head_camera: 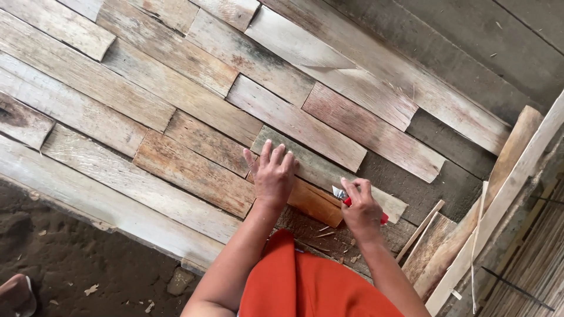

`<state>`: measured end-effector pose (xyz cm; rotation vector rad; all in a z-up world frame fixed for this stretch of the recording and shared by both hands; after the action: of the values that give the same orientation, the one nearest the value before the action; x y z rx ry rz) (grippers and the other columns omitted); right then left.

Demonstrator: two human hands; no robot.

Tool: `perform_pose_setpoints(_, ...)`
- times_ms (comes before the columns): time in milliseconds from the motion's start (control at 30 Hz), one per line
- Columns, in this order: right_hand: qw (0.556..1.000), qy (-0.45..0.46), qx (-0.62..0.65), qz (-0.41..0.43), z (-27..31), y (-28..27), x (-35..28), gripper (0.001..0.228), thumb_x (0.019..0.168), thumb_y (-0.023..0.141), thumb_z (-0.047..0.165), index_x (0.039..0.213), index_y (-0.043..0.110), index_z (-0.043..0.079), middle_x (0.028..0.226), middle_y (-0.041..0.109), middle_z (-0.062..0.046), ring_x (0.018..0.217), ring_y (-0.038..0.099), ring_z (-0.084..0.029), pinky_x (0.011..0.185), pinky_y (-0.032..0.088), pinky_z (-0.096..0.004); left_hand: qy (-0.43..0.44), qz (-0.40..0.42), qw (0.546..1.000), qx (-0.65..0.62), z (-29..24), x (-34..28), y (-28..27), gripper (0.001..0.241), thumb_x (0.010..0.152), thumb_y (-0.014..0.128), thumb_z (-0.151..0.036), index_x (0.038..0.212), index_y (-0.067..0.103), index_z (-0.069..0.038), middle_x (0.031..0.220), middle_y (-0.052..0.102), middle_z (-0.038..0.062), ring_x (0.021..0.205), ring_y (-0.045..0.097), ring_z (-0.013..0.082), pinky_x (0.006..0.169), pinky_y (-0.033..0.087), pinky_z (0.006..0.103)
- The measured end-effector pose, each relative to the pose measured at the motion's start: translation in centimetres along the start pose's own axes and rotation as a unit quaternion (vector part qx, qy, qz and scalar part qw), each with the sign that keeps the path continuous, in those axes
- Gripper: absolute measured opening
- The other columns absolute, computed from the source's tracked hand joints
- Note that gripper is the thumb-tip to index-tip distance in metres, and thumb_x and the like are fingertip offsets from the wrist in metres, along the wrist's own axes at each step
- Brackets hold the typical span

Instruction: Trimming and fitting thin wood strips onto a larger wooden surface using a utility knife to create a paneled effect.

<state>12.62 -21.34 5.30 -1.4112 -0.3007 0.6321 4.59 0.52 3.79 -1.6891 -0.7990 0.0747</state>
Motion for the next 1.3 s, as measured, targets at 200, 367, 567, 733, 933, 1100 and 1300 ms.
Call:
perform_pose_setpoints(200,0.999,0.012,0.048,0.006,-1.0,0.4,-0.1,0.052,0.081,0.078,0.012,0.130,0.067,0.028,0.115,0.050,0.003,0.078,0.075,-0.031,0.068,0.068,-0.050,0.009,-0.021,1.000,0.009,-0.2,-0.7,0.7,0.020,0.088,0.070,-0.033,0.103,0.068,-0.020,0.120,0.066,0.005,0.129,0.057,0.0334,0.116,0.019,0.0689)
perform_pose_setpoints(367,0.998,0.021,0.060,0.010,-1.4,0.2,-0.4,0.053,0.081,0.079,0.013,0.131,0.067,0.028,0.117,0.052,0.002,0.077,0.075,-0.031,0.068,0.067,-0.049,0.017,-0.010,1.000,-0.006,0.1,-0.6,0.3,0.020,0.087,0.071,-0.035,0.099,0.067,-0.020,0.119,0.065,0.005,0.127,0.057,0.0336,0.113,0.027,0.0671)
perform_pose_setpoints(567,0.999,0.007,0.050,0.003,-1.3,-0.1,0.1,0.041,0.085,0.079,0.011,0.124,0.070,0.022,0.112,0.054,0.000,0.076,0.074,-0.025,0.064,0.068,-0.043,0.033,-0.008,0.997,-0.066,0.6,-0.9,1.8,0.022,0.085,0.073,-0.029,0.100,0.067,-0.014,0.119,0.063,0.010,0.123,0.057,0.0395,0.104,0.044,0.0561)
perform_pose_setpoints(733,0.999,0.001,0.051,-0.014,-0.9,-0.6,-0.1,0.040,0.084,0.079,0.009,0.121,0.071,0.021,0.110,0.053,0.001,0.077,0.074,-0.025,0.063,0.068,-0.042,0.071,0.002,0.990,-0.120,-0.7,-0.6,1.6,0.035,0.081,0.072,-0.013,0.115,0.067,-0.008,0.124,0.060,0.016,0.126,0.053,0.0437,0.109,0.043,0.0526)
perform_pose_setpoints(933,0.997,0.012,0.067,-0.023,-0.6,-1.1,0.0,0.044,0.081,0.081,0.009,0.122,0.068,0.021,0.115,0.049,0.000,0.084,0.074,-0.027,0.067,0.069,-0.044,0.037,0.166,0.977,-0.126,-1.8,-0.2,0.6,0.065,0.099,0.057,-0.044,0.153,0.045,-0.011,0.164,0.032,0.018,0.150,0.021,0.0513,0.118,0.023,0.0616)
perform_pose_setpoints(1100,0.998,0.027,0.053,-0.022,-1.4,0.8,-0.1,0.043,0.082,0.081,0.018,0.121,0.068,0.030,0.120,0.048,0.004,0.081,0.075,-0.025,0.069,0.068,-0.043,0.044,0.187,0.979,-0.072,-1.5,-1.3,2.6,0.073,0.101,0.049,-0.055,0.161,0.032,-0.017,0.169,0.022,0.016,0.154,0.013,0.0462,0.122,0.013,0.0585)
perform_pose_setpoints(1300,0.995,0.040,0.085,-0.014,-2.6,1.4,0.5,0.038,0.082,0.082,0.031,0.118,0.069,0.032,0.119,0.052,0.007,0.081,0.075,-0.030,0.070,0.067,-0.048,0.037,0.200,0.976,-0.081,-1.6,-1.2,2.9,0.076,0.099,0.052,-0.053,0.162,0.028,-0.019,0.169,0.016,0.020,0.154,0.010,0.0477,0.121,0.012,0.0614)
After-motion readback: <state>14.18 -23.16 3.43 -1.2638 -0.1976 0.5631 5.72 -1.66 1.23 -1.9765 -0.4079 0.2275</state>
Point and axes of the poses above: each hand's wrist, its own x-axis towards the middle knuckle, its own y-axis out of the palm, z = x × y, the point moved 4 cm from there along x, towards the middle knuckle
